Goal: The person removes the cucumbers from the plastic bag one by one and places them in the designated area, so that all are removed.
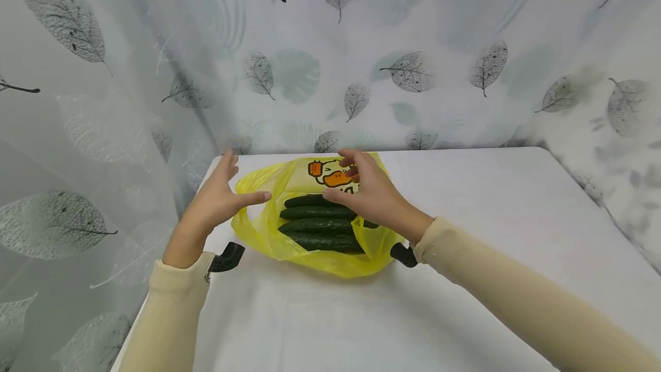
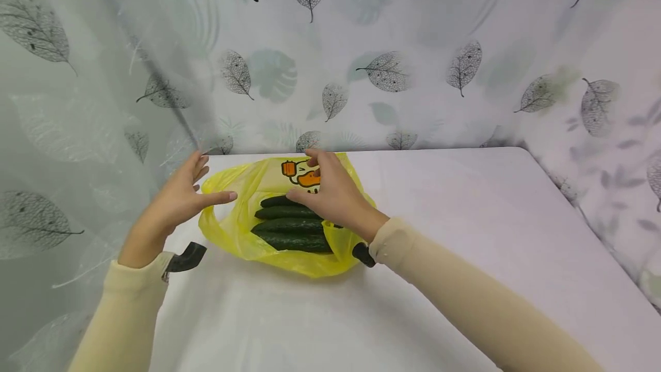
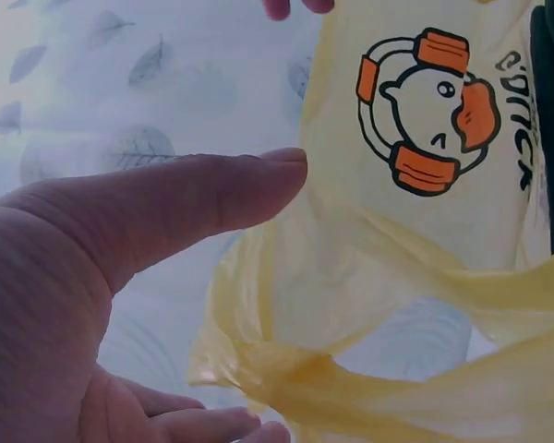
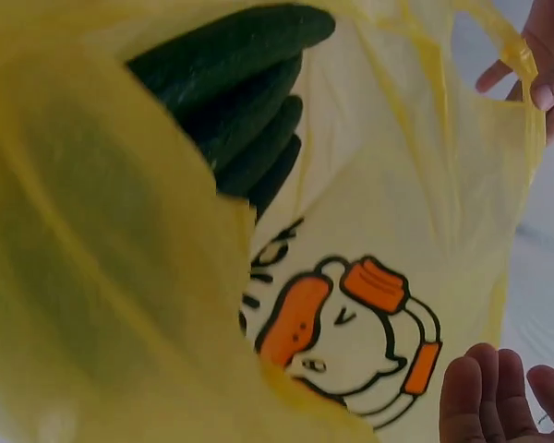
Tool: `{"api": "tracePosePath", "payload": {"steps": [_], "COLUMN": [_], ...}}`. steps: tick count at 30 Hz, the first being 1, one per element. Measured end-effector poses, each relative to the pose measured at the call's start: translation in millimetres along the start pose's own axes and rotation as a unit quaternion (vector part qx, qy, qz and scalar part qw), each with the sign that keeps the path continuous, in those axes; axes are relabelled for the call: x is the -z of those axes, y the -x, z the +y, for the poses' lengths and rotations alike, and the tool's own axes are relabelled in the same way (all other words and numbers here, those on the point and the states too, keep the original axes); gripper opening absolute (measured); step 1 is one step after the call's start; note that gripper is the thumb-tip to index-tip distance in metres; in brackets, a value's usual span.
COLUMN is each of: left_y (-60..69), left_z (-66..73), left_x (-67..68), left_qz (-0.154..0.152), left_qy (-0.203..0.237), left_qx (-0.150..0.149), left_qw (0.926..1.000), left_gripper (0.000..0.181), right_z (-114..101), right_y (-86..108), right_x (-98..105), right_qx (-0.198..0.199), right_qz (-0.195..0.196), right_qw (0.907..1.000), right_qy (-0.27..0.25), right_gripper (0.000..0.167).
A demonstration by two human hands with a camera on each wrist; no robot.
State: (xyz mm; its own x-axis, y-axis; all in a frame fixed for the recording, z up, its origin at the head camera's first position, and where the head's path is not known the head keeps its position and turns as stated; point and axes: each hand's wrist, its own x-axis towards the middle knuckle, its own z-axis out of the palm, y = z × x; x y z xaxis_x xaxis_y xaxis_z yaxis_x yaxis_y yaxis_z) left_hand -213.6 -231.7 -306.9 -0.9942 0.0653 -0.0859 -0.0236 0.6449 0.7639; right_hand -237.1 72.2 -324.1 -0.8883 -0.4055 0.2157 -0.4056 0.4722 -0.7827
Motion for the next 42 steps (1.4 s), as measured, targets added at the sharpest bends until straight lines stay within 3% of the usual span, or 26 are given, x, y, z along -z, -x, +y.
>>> {"api": "tracePosePath", "payload": {"steps": [4,7,12,16,21,26,34,42], "left_y": [2.2,4.4,6.1,6.7,10.9,15.3,18.9,18.6], "left_z": [-12.9,-23.5,-36.8,-44.5,-52.8,-63.3,-81.2,-79.1], "left_x": [-4.6,-10.4,-24.7,-36.8,-52.2,-72.5,-120.3,-147.3], "left_qz": [-0.003,0.0,0.016,0.034,0.072,0.109,0.162,0.191], "left_qy": [0.057,0.1,0.176,0.232,0.269,0.321,0.403,0.394], "left_qx": [-0.006,-0.022,-0.031,-0.018,0.001,0.001,-0.062,-0.048], "left_qw": [0.9983,0.9948,0.9838,0.9719,0.9604,0.9409,0.8985,0.8977], "left_gripper": [0.125,0.12,0.11,0.105,0.096,0.091,0.08,0.074], "right_z": [0,1,7,14,24,33,44,51], "right_y": [-2.9,-4.2,-7.2,-10.4,-11.4,-8.9,-3.6,-1.0], "right_x": [-11,-17,-23,-30,-42,-52,-61,-67], "right_qx": [-0.025,-0.042,-0.056,-0.06,-0.062,-0.07,-0.081,-0.078], "right_qz": [-0.023,-0.039,-0.066,-0.091,-0.123,-0.141,-0.164,-0.175], "right_qw": [0.9985,0.9964,0.9934,0.9919,0.9892,0.9869,0.9829,0.9815], "right_qy": [-0.043,-0.063,-0.075,-0.065,-0.051,-0.037,-0.02,-0.005], "right_gripper": [0.076,0.061,0.042,0.041,0.046,0.046,0.048,0.047]}}
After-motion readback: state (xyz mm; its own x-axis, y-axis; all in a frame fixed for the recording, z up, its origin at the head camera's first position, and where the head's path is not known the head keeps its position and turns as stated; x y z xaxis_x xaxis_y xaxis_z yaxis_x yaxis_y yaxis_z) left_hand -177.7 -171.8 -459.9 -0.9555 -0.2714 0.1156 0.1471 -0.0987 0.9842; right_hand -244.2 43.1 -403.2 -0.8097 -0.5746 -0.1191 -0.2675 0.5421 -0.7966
